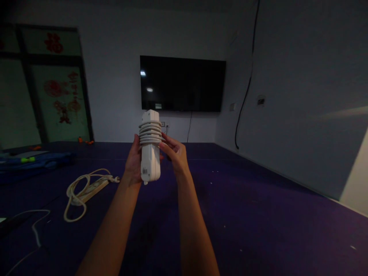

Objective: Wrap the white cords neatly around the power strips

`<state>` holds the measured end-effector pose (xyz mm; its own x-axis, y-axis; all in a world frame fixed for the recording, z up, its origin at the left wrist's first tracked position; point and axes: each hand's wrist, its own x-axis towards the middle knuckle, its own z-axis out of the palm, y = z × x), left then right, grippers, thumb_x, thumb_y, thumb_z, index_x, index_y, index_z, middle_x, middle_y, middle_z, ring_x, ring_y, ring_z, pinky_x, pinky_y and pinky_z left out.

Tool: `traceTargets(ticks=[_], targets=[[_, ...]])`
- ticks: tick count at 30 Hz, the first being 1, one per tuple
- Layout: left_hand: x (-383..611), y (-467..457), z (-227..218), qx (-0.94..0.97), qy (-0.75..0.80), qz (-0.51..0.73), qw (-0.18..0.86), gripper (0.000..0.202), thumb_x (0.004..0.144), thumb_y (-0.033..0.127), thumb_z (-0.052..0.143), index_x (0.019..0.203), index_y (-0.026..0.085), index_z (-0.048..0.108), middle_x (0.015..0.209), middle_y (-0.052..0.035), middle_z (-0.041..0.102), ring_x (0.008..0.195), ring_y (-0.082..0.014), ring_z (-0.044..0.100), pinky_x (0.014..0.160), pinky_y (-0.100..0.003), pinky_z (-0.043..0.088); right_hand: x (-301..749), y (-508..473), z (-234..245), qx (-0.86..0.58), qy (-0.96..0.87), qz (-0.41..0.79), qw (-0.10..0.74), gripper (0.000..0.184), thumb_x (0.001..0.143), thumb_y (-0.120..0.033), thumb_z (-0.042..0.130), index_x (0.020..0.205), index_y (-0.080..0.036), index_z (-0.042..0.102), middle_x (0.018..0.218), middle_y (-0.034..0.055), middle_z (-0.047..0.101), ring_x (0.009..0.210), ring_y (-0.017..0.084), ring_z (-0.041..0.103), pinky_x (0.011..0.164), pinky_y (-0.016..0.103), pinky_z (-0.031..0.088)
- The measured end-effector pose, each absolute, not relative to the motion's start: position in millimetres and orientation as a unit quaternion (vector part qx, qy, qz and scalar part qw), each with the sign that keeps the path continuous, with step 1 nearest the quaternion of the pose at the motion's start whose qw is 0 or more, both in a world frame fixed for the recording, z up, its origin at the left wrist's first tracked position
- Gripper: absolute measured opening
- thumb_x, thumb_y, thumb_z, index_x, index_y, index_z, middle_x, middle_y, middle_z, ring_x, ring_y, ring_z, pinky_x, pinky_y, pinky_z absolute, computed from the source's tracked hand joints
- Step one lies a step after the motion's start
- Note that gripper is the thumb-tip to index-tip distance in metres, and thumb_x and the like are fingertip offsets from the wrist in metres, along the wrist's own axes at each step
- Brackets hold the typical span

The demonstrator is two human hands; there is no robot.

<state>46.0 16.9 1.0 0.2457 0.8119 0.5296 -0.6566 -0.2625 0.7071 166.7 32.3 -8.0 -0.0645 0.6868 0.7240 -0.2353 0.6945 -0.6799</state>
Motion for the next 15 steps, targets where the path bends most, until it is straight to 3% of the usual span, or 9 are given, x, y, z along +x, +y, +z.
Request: traceTargets(ticks=[5,11,15], targets=[[44.9,11.7,1.1,0.489,0.047,0.561,0.667,0.062,0.075,0.068,0.046,0.108,0.016,0.058,0.064,-0.0066,0.064,0.056,-0.02,0.063,0.048,-0.029,0.048,168.9,26.5,-3.0,-0.167,-0.635,0.314,0.685,0.061,0.064,-0.057,0.064,0.112,-0.02,0.064,0.073,0.0027,0.063,0.043,0.005,0.033,0.036,0.02,0.026],[48.7,17.8,-5.6,0.498,0.013,0.456,0.737,0.07,0.077,0.073,0.03,0.1,0.013,0.058,0.057,-0.0046,0.06,0.041,-0.015,0.055,0.038,-0.024,0.041,170.5,17.4,0.5,-0.116,-0.678,0.363,0.628,0.065,0.062,-0.052,0.069,0.12,-0.023,0.058,0.085,0.003,0.062,0.05,0.006,0.045,0.041,0.02,0.038],[55.2,17.1,-5.7,0.53,0.079,0.44,0.72,0.082,0.073,0.079,0.019,0.094,0.012,0.062,0.051,-0.006,0.057,0.038,-0.0163,0.053,0.034,-0.025,0.037,174.7,17.6,-0.5,-0.128,-0.685,0.342,0.631,0.068,0.063,-0.05,0.069,0.124,-0.025,0.054,0.102,0.0062,0.063,0.057,0.01,0.053,0.035,0.019,0.037]])
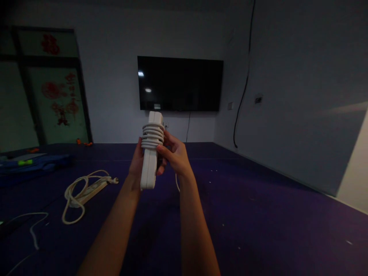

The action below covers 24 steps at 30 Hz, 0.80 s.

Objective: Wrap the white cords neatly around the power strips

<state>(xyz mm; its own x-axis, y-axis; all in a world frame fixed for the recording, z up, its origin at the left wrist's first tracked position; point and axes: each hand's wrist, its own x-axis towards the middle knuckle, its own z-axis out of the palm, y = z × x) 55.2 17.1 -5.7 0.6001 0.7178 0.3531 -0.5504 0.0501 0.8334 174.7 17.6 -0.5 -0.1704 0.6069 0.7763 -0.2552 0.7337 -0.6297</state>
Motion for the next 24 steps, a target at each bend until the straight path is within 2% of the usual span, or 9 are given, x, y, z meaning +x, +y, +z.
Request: traceTargets(ticks=[4,7,11,17,20,24], targets=[[56.9,19.0,-6.2,0.558,0.165,0.465,0.667,0.087,0.071,0.081,0.018,0.091,0.01,0.065,0.049,-0.0077,0.057,0.042,-0.0196,0.056,0.038,-0.029,0.04,178.9,19.2,-0.4,-0.141,-0.685,0.302,0.648,0.07,0.063,-0.044,0.07,0.127,-0.025,0.051,0.118,0.0083,0.059,0.063,0.013,0.058,0.035,0.02,0.04],[57.2,26.7,-9.4,0.537,0.165,0.542,0.625,0.077,0.071,0.078,0.033,0.092,0.012,0.065,0.056,-0.0079,0.062,0.052,-0.0201,0.06,0.045,-0.029,0.044,177.6,19.8,-0.4,-0.168,-0.678,0.241,0.674,0.073,0.061,-0.036,0.073,0.129,-0.026,0.05,0.125,0.0089,0.056,0.061,0.011,0.056,0.039,0.023,0.044],[61.1,33.5,-11.1,0.496,0.145,0.672,0.531,0.061,0.071,0.069,0.049,0.095,0.016,0.065,0.073,-0.0065,0.068,0.072,-0.0202,0.065,0.062,-0.029,0.048,171.8,22.6,-2.8,-0.202,-0.669,0.16,0.697,0.073,0.061,-0.03,0.073,0.13,-0.027,0.049,0.126,0.0083,0.055,0.057,0.01,0.052,0.039,0.024,0.045],[69.0,26.8,-6.1,0.554,0.096,0.691,0.454,0.047,0.072,0.059,0.058,0.092,0.017,0.066,0.091,-0.0072,0.068,0.091,-0.0206,0.062,0.079,-0.03,0.047,166.5,25.6,-4.1,-0.248,-0.635,0.073,0.728,0.075,0.06,-0.028,0.074,0.131,-0.024,0.049,0.115,0.0078,0.061,0.062,0.013,0.055,0.041,0.024,0.045],[69.7,27.1,-7.6,0.53,0.107,0.718,0.438,0.045,0.073,0.059,0.058,0.088,0.017,0.066,0.089,-0.0064,0.068,0.09,-0.0195,0.062,0.079,-0.029,0.046,165.8,23.4,-3.2,-0.243,-0.655,0.079,0.711,0.072,0.061,-0.028,0.073,0.13,-0.025,0.05,0.111,0.0072,0.062,0.057,0.01,0.051,0.04,0.024,0.043],[67.7,29.1,-9.8,0.49,0.104,0.722,0.477,0.049,0.073,0.061,0.054,0.09,0.016,0.065,0.084,-0.0065,0.069,0.086,-0.0203,0.064,0.075,-0.03,0.048,168.0,20.5,-2.4,-0.25,-0.689,0.097,0.673,0.067,0.065,-0.028,0.071,0.128,-0.027,0.051,0.094,0.003,0.066,0.045,0.006,0.039,0.033,0.02,0.031]])
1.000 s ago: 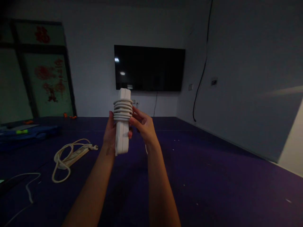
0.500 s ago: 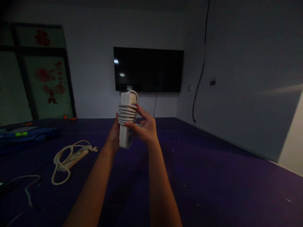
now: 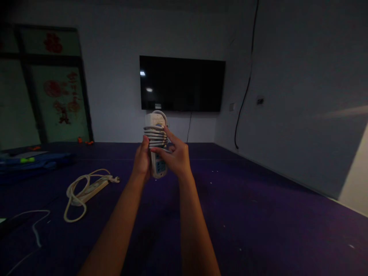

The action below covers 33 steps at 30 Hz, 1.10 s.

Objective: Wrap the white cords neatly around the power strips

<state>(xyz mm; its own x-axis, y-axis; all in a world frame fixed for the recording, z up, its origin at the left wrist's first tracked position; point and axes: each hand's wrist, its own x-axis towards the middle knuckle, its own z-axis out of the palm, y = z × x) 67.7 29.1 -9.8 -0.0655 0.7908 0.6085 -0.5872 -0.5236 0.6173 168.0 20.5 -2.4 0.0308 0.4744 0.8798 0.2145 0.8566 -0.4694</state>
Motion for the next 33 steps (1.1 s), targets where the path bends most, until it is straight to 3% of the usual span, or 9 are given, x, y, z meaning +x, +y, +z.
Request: traceTargets(ticks=[2,8,15,18,21,24,26,33], targets=[[66.3,29.0,-9.1,0.465,0.097,0.717,0.51,0.052,0.075,0.062,0.051,0.093,0.016,0.065,0.081,-0.007,0.069,0.084,-0.0209,0.065,0.072,-0.031,0.049,169.9,19.9,-1.9,-0.251,-0.697,0.103,0.663,0.063,0.066,-0.03,0.07,0.127,-0.027,0.053,0.09,0.0023,0.066,0.042,0.005,0.034,0.032,0.019,0.026],[61.4,23.1,-1.9,0.42,0.108,0.672,0.6,0.053,0.079,0.059,0.046,0.103,0.014,0.063,0.078,-0.0071,0.07,0.078,-0.0203,0.066,0.071,-0.031,0.05,172.6,22.4,-2.3,-0.23,-0.692,0.112,0.675,0.065,0.064,-0.03,0.072,0.126,-0.025,0.053,0.114,0.0097,0.062,0.043,0.003,0.033,0.032,0.018,0.025],[57.7,16.5,1.2,0.437,0.122,0.579,0.677,0.057,0.081,0.06,0.042,0.107,0.013,0.062,0.078,-0.0085,0.07,0.075,-0.0218,0.066,0.069,-0.034,0.052,175.6,27.8,-6.2,-0.23,-0.661,0.071,0.711,0.062,0.06,-0.027,0.074,0.12,-0.021,0.058,0.101,0.0093,0.068,0.04,0.002,0.032,0.032,0.019,0.03],[57.3,19.3,-0.4,0.459,0.113,0.581,0.663,0.057,0.081,0.06,0.043,0.109,0.015,0.062,0.079,-0.0078,0.07,0.076,-0.0216,0.066,0.068,-0.034,0.052,174.3,29.6,-7.4,-0.239,-0.653,0.067,0.716,0.062,0.06,-0.028,0.074,0.119,-0.021,0.059,0.1,0.0087,0.069,0.045,0.006,0.044,0.036,0.022,0.04],[56.7,22.7,-2.2,0.484,0.105,0.589,0.639,0.06,0.079,0.064,0.042,0.11,0.016,0.061,0.081,-0.0077,0.07,0.077,-0.022,0.066,0.067,-0.034,0.052,170.8,31.5,-8.1,-0.231,-0.65,0.087,0.719,0.062,0.061,-0.03,0.073,0.12,-0.021,0.058,0.103,0.009,0.068,0.065,0.015,0.061,0.049,0.029,0.052],[56.2,24.0,-3.2,0.506,0.105,0.601,0.609,0.063,0.076,0.067,0.044,0.109,0.017,0.062,0.081,-0.0083,0.07,0.081,-0.0228,0.066,0.069,-0.033,0.051,168.9,33.1,-8.2,-0.213,-0.651,0.08,0.724,0.06,0.062,-0.03,0.073,0.12,-0.021,0.058,0.107,0.0085,0.066,0.091,0.023,0.063,0.067,0.036,0.056],[56.9,23.7,-3.7,0.522,0.104,0.623,0.573,0.059,0.075,0.065,0.049,0.106,0.017,0.063,0.082,-0.0084,0.07,0.086,-0.0229,0.065,0.072,-0.032,0.05,169.1,34.1,-8.4,-0.222,-0.649,0.046,0.726,0.057,0.063,-0.029,0.072,0.117,-0.021,0.06,0.108,0.0077,0.066,0.097,0.024,0.062,0.074,0.038,0.055],[63.5,24.0,-6.3,0.521,0.111,0.713,0.456,0.039,0.07,0.05,0.066,0.09,0.017,0.062,0.088,-0.0047,0.069,0.088,-0.0195,0.064,0.075,-0.028,0.047,164.9,33.7,-9.5,-0.247,-0.634,-0.028,0.733,0.053,0.064,-0.026,0.072,0.115,-0.022,0.061,0.109,0.0065,0.065,0.089,0.022,0.062,0.065,0.032,0.053]])
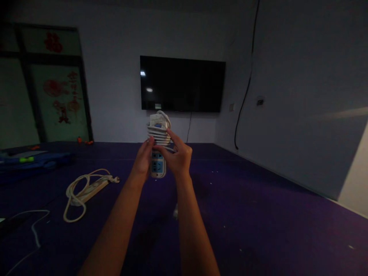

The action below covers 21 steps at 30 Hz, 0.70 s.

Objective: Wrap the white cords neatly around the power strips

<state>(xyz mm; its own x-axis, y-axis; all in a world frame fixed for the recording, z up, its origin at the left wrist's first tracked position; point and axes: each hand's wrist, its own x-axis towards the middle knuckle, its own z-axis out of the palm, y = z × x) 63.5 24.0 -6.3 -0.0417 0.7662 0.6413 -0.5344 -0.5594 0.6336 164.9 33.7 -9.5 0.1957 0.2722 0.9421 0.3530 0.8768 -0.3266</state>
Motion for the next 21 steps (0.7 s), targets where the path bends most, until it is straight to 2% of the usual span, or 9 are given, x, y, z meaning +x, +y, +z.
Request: traceTargets(ticks=[3,7,10,13,17,21], targets=[[63.5,23.6,-5.5,0.509,0.126,0.73,0.438,0.041,0.069,0.053,0.065,0.087,0.016,0.062,0.084,-0.0046,0.069,0.084,-0.0194,0.064,0.072,-0.028,0.047,164.1,29.7,-7.4,-0.259,-0.642,-0.041,0.72,0.054,0.063,-0.026,0.073,0.116,-0.023,0.062,0.104,0.0052,0.066,0.071,0.017,0.06,0.052,0.028,0.048],[59.8,19.9,-1.9,0.487,0.122,0.718,0.482,0.046,0.071,0.058,0.06,0.089,0.016,0.064,0.083,-0.0058,0.07,0.081,-0.0199,0.065,0.07,-0.028,0.048,171.8,22.8,-2.4,-0.26,-0.674,-0.035,0.69,0.053,0.063,-0.028,0.073,0.115,-0.024,0.063,0.09,0.0022,0.068,0.047,0.008,0.044,0.04,0.024,0.035],[55.3,18.3,0.5,0.474,0.115,0.686,0.539,0.05,0.073,0.061,0.055,0.093,0.016,0.065,0.079,-0.0069,0.07,0.078,-0.0203,0.066,0.066,-0.029,0.05,178.7,19.0,0.9,-0.244,-0.691,0.0,0.681,0.052,0.063,-0.03,0.073,0.114,-0.025,0.064,0.093,0.0025,0.068,0.042,0.005,0.034,0.037,0.022,0.027],[51.2,18.7,1.5,0.476,0.114,0.665,0.564,0.052,0.073,0.061,0.055,0.097,0.015,0.065,0.074,-0.007,0.069,0.074,-0.0207,0.066,0.064,-0.03,0.051,179.3,16.7,2.5,-0.23,-0.697,0.044,0.678,0.051,0.063,-0.03,0.073,0.113,-0.027,0.063,0.1,0.0042,0.068,0.041,0.004,0.03,0.036,0.021,0.023],[48.3,18.6,1.9,0.483,0.111,0.653,0.573,0.055,0.074,0.061,0.054,0.103,0.015,0.063,0.072,-0.0068,0.069,0.072,-0.0207,0.066,0.062,-0.03,0.051,170.7,14.8,1.7,-0.232,-0.659,0.061,0.713,0.049,0.066,-0.03,0.07,0.114,-0.026,0.063,0.102,0.0062,0.068,0.044,0.005,0.037,0.035,0.02,0.027],[46.0,16.8,2.5,0.492,0.121,0.645,0.573,0.058,0.074,0.064,0.052,0.105,0.015,0.063,0.071,-0.0071,0.069,0.071,-0.0215,0.067,0.062,-0.031,0.051,161.7,13.2,1.1,-0.23,-0.628,0.088,0.738,0.05,0.066,-0.032,0.069,0.115,-0.024,0.062,0.101,0.0069,0.067,0.055,0.009,0.051,0.037,0.021,0.038]])
